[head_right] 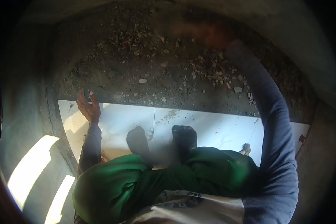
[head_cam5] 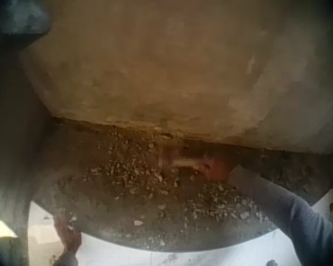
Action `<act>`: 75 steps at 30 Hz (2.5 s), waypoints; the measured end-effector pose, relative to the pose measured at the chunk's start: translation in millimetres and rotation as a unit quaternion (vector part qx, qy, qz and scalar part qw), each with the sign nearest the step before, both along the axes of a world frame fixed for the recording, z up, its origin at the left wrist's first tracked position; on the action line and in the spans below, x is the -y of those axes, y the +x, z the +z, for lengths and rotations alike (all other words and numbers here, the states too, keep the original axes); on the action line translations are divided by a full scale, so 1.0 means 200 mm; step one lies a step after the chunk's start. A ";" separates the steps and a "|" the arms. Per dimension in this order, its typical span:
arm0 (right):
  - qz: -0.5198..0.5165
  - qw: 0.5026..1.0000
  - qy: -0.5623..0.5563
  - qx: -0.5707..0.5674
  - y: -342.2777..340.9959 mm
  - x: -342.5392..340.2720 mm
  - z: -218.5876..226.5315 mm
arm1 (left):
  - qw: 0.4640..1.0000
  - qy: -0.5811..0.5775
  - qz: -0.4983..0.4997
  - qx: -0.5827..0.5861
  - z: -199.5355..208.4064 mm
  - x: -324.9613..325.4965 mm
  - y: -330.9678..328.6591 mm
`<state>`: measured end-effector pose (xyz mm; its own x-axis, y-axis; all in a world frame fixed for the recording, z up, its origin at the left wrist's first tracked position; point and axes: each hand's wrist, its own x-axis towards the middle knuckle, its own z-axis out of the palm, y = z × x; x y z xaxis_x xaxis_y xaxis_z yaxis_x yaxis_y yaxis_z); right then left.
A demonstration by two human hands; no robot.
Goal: The person levels a concrete floor by striking it with a hammer and clearing away loose debris with their hands while a tile is positioned on one section.
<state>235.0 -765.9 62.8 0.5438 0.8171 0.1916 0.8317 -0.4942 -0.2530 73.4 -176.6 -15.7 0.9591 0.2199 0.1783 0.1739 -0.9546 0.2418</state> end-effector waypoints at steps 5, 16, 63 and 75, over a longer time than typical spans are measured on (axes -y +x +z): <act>-0.344 0.930 -0.101 -0.078 -0.21 -0.19 -0.03 | 1.000 0.023 -0.003 -0.004 0.01 -0.06 -0.04; -0.386 0.900 -0.137 -0.151 -0.03 -0.07 -0.02 | 1.000 0.004 -0.009 -0.005 0.01 -0.05 -0.02; -0.217 0.976 -0.026 0.018 0.11 -0.16 -0.08 | 1.000 0.016 -0.022 0.015 -0.01 -0.02 -0.02; -0.401 0.868 -0.017 -0.292 -0.24 0.19 -0.50 | 0.976 0.068 -0.151 0.139 0.08 0.03 0.43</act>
<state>187.0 -804.2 -37.3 0.9364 0.1299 -0.3259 -0.0497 -0.8705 -0.4896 158.6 -182.6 -0.1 0.8871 -0.1098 0.4483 -0.1748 -0.9789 0.1062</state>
